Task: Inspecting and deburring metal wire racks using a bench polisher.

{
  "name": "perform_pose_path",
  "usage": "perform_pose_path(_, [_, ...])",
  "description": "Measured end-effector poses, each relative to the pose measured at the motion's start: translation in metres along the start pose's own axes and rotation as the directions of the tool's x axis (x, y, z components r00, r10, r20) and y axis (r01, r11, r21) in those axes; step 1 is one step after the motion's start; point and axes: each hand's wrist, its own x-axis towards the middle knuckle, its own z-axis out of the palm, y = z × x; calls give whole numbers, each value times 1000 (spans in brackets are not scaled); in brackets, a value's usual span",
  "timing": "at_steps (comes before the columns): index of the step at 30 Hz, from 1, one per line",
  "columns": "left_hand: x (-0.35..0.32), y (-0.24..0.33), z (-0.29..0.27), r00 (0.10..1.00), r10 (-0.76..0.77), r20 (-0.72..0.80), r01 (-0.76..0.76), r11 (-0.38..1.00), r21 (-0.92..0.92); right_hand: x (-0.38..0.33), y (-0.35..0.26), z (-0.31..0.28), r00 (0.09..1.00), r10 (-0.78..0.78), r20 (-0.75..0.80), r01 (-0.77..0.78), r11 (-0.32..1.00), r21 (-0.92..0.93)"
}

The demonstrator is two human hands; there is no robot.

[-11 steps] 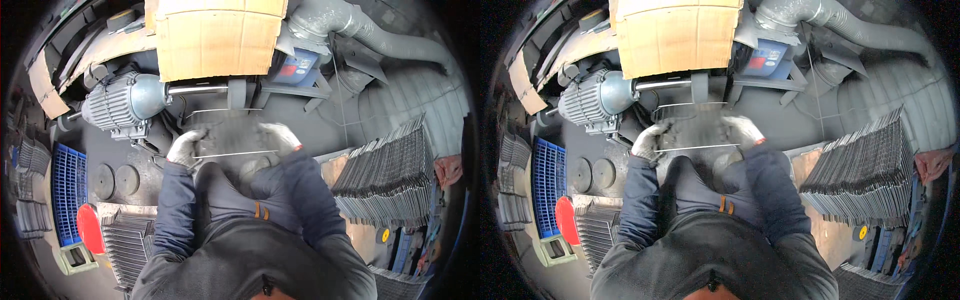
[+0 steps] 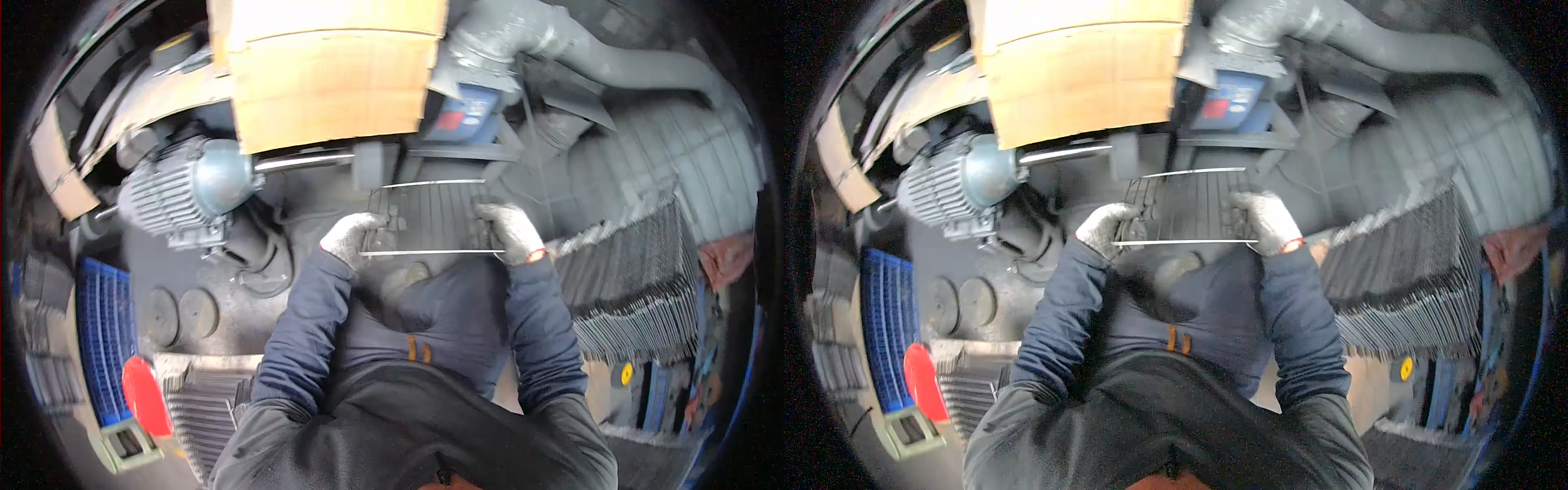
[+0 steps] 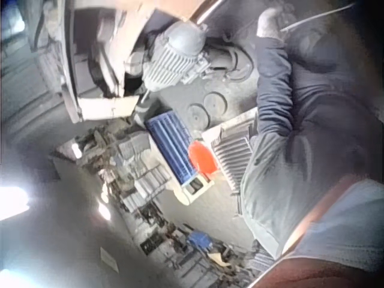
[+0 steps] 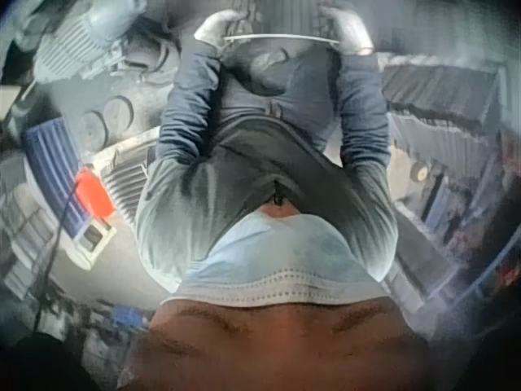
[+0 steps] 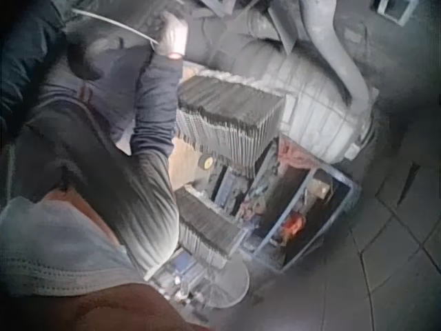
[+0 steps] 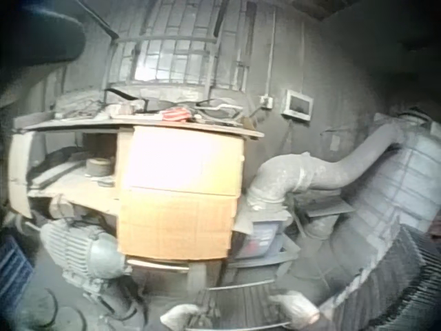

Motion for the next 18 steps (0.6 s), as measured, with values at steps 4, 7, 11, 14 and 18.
perform_pose_path(4, [0, -1, 75, 931, 272, 245, -280, 960, -3, -141, -73, 26, 742, -540, -397, 445, 840, -309])
perform_pose_path(7, [0, 15, 104, 770, 432, 469, -209, 866, -454, -247, -117, 42, 397, -817, -419, 622, 575, -531])
perform_pose_path(11, [-51, 35, 138, 796, 597, 97, -603, 773, 194, -341, -150, -21, -338, -934, -116, 378, -22, -925])
perform_pose_path(14, [-97, 24, 134, 787, 615, -48, -544, 729, 414, -346, -152, -70, -507, -861, 35, 78, -87, -993])
perform_pose_path(18, [-186, 2, 133, 650, 694, -309, -416, 666, 619, -339, -139, -159, -211, -962, 175, -173, -140, -975])
